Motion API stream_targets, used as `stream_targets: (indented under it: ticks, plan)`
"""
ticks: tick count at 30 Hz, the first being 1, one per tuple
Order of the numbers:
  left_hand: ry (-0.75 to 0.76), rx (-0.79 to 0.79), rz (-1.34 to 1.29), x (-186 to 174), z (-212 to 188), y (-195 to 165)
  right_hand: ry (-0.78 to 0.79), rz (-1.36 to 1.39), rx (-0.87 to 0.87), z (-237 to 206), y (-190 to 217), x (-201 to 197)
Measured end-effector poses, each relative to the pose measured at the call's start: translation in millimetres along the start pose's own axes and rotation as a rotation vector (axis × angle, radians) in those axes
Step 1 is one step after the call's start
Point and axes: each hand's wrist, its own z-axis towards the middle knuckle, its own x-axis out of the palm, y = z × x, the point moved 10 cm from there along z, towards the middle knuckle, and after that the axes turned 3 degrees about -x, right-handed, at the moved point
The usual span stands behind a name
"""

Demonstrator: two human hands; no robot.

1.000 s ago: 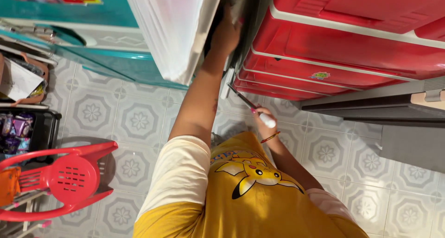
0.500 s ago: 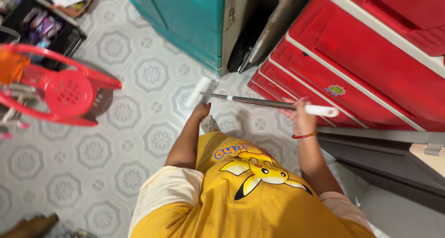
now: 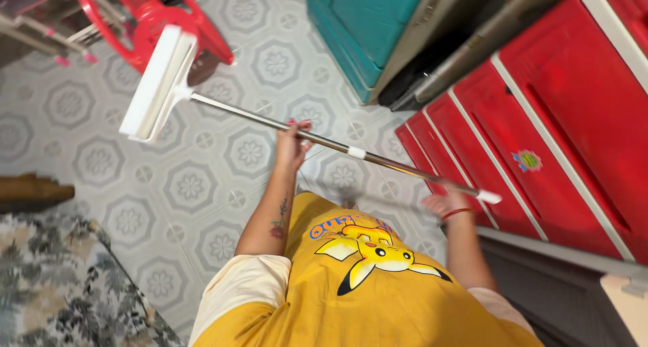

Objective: The person sweeps the tiled floor with a broom, collecting debris into a red dustpan, then uses a lint roller on the floor near a desk and bed, and continues sweeping around a plastic chair and storage bins.

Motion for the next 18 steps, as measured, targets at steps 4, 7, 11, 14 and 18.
stream_targets:
  ticks: [4,7,11,14,18]
  plan:
    - [0.017,0.031,0.245,16,-22,32,0.277,-1.016,-0.793,-61,-6,173]
    - [0.049,0.085,0.374,32,-38,48,0.386,-1.119,-1.533,-144,-1,277]
    - [0.110,0.263,0.923,50,-89,10,0.440,-1.188,-1.282,-124,4,332]
    - [0.140,0.502,1.549,69,-138,-79,0.419,-1.119,-1.214,-108,5,337]
    - [-0.053,1.164,1.347,80,-238,-266,0.229,-1.124,-1.200,-87,-2,321]
